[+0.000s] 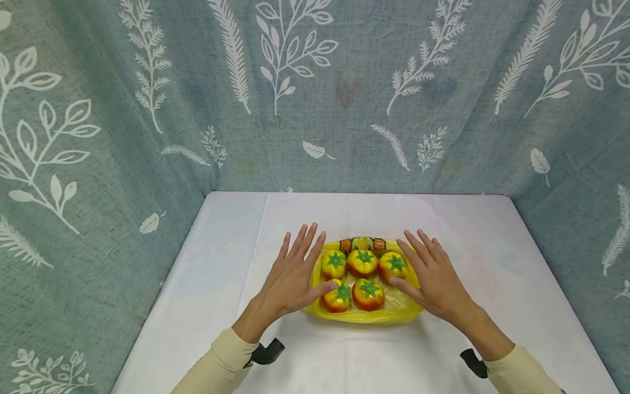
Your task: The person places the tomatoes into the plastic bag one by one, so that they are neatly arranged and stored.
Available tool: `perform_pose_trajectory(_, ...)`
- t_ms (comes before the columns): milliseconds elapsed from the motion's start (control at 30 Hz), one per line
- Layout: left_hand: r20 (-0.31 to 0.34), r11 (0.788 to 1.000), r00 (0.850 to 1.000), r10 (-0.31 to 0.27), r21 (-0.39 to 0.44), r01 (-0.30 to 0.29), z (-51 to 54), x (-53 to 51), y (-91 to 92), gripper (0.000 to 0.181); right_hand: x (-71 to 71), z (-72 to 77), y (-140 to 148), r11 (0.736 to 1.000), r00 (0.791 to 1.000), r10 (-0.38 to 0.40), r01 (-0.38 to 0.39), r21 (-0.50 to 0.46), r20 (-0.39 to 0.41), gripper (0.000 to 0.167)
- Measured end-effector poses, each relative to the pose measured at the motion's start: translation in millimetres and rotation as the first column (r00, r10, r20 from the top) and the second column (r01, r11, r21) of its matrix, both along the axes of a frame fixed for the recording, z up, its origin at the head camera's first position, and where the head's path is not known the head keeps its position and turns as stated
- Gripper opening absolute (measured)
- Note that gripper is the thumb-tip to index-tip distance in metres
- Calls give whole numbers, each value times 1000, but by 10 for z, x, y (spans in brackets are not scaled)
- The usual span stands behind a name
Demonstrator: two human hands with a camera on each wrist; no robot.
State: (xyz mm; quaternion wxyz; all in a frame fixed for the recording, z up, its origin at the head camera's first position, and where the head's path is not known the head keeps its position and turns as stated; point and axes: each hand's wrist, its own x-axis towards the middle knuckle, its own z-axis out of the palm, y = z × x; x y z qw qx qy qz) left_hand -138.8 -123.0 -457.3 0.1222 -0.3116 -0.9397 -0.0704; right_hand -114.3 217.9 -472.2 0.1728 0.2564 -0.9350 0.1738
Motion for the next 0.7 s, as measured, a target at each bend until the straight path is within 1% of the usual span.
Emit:
perform_pose_trajectory(200, -17, 1000, 1000, 7, 4, -7, 0, 5, -1, 103, -16, -9, -20, 999, 999, 0, 2, 45, -53, 86)
perform_pose_trajectory(500, -18, 1000, 1000, 11, 9, -10, -45, -13, -3, 103, -27, -36, -73, 994, 998, -16, 23, 103, -68, 86)
perform_pose_trajectory(700, -57, 1000, 998, -1, 22, 2, -91, -51, 2, 101, -31, -42, -77, 992, 995, -29, 41, 119, -94, 88)
